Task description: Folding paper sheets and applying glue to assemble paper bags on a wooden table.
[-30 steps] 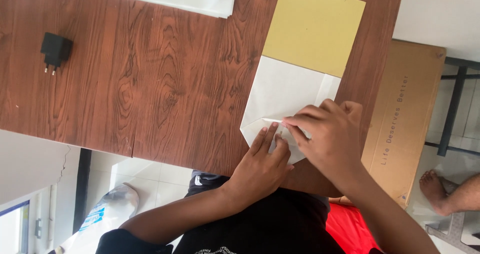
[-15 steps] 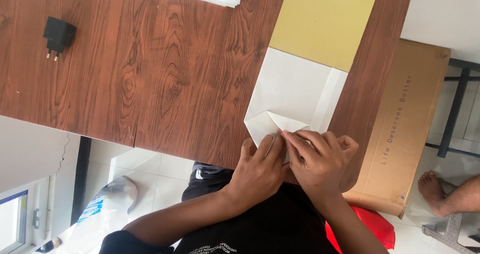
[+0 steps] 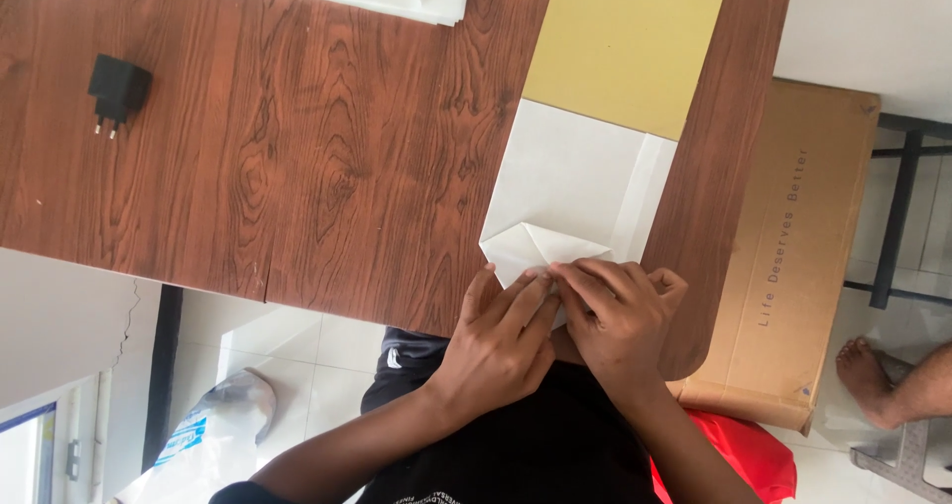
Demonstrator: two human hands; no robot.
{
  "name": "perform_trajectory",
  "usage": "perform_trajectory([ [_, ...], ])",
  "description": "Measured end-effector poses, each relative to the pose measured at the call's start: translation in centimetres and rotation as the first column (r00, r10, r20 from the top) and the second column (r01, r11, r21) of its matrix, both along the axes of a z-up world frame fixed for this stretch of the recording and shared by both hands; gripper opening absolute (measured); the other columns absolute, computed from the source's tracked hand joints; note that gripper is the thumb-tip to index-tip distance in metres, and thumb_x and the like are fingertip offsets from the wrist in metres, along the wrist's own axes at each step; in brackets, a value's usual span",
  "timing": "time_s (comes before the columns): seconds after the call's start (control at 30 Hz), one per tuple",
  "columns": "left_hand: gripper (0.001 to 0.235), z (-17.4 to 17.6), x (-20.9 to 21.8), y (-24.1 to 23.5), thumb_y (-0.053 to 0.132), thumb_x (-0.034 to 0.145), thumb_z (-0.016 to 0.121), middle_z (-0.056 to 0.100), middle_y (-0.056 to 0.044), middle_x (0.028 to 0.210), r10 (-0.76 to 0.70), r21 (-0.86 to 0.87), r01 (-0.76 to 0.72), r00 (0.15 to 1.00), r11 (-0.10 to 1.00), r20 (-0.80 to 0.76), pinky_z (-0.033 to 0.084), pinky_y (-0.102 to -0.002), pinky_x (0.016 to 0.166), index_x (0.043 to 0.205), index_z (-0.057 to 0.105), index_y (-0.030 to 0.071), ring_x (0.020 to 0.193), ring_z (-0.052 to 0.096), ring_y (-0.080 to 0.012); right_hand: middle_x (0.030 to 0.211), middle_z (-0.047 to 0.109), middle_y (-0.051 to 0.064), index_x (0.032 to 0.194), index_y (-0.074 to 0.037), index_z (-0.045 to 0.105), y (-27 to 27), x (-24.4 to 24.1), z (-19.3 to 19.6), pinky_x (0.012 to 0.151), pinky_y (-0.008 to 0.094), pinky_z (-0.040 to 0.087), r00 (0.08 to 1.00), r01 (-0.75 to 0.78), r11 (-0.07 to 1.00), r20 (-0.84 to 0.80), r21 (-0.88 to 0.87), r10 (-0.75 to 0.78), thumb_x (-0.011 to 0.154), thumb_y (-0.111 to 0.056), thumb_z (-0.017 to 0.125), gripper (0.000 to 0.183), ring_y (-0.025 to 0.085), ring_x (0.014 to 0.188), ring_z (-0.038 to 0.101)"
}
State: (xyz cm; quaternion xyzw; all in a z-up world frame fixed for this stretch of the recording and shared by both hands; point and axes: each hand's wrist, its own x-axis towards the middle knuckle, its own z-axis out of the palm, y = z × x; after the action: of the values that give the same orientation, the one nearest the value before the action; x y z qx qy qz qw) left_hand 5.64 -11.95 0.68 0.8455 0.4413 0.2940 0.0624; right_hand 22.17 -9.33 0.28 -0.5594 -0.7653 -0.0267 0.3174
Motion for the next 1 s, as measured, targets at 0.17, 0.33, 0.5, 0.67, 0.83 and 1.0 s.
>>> perform_trajectory([
  [0.17, 0.009, -0.2, -1.0, 0.5, 0.005, 0.093, 0.056, 0.062, -0.024, 0.123, -0.061, -0.026, 0.061, 0.998, 0.998, 0.022, 0.027, -0.059, 0.123, 0.094, 0.065, 0.000, 0.083, 0.068, -0.0263, 0.095, 0.073, -0.012, 0.094, -0.024, 0.080, -0.2, -0.4, 0.3, 0.080, 0.038, 0.027, 0.999, 0.008, 1.000, 0.043, 0.009, -0.009, 0.094, -0.014, 0.082, 0.011, 0.009, 0.074, 0.060],
  [0.33, 0.012, -0.2, -1.1, 0.7, 0.007, 0.093, 0.056, 0.063, -0.025, 0.123, -0.086, -0.039, 0.086, 0.996, 0.996, 0.016, 0.026, -0.065, 0.122, 0.083, 0.061, 0.002, 0.073, 0.064, -0.0247, 0.093, 0.072, -0.011, 0.092, -0.022, 0.078, -0.1, -0.5, 0.5, 0.079, 0.037, 0.026, 0.998, 0.003, 0.999, 0.061, 0.046, -0.005, 0.096, -0.014, 0.079, 0.010, 0.009, 0.069, 0.057],
  [0.5, 0.014, 0.0, -1.3, 0.9, 0.007, 0.093, 0.057, 0.065, -0.025, 0.122, -0.096, -0.042, 0.097, 0.995, 0.994, 0.027, 0.026, -0.062, 0.123, 0.080, 0.060, 0.002, 0.075, 0.066, -0.0227, 0.092, 0.066, -0.011, 0.104, -0.027, 0.080, -0.5, -0.1, -0.2, 0.078, 0.037, 0.026, 0.998, -0.001, 1.000, 0.069, 0.001, 0.001, 0.098, -0.016, 0.078, 0.013, 0.010, 0.067, 0.053],
  [0.67, 0.015, 0.2, -1.5, 1.3, 0.008, 0.094, 0.059, 0.064, -0.021, 0.122, -0.097, -0.057, 0.098, 0.995, 0.994, 0.015, 0.027, -0.064, 0.121, 0.080, 0.061, 0.003, 0.062, 0.060, -0.0202, 0.093, 0.069, -0.010, 0.101, -0.025, 0.080, -0.4, -0.1, -0.2, 0.079, 0.037, 0.026, 0.998, -0.016, 1.000, 0.060, -0.013, 0.017, 0.097, -0.015, 0.079, 0.011, 0.008, 0.067, 0.056],
  [0.83, 0.013, 0.2, -1.8, 1.3, 0.006, 0.091, 0.059, 0.064, -0.020, 0.123, -0.109, -0.085, 0.109, 0.994, 0.990, 0.006, 0.027, -0.063, 0.122, 0.078, 0.057, 0.005, 0.064, 0.063, -0.0196, 0.093, 0.069, -0.011, 0.099, -0.024, 0.080, -0.2, -0.1, 0.2, 0.079, 0.037, 0.026, 0.998, -0.021, 0.999, 0.063, -0.028, 0.023, 0.096, -0.015, 0.081, 0.010, 0.007, 0.067, 0.057],
  [1.0, 0.012, 0.1, -2.0, 1.3, 0.007, 0.089, 0.060, 0.063, -0.021, 0.125, -0.120, -0.079, 0.119, 0.993, 0.990, -0.010, 0.029, -0.068, 0.119, 0.078, 0.059, 0.006, 0.066, 0.063, -0.0216, 0.094, 0.069, -0.010, 0.099, -0.023, 0.080, -0.2, 0.0, 0.3, 0.079, 0.037, 0.027, 0.996, -0.031, 0.999, 0.085, -0.028, 0.034, 0.096, -0.018, 0.082, 0.006, 0.009, 0.068, 0.056],
])
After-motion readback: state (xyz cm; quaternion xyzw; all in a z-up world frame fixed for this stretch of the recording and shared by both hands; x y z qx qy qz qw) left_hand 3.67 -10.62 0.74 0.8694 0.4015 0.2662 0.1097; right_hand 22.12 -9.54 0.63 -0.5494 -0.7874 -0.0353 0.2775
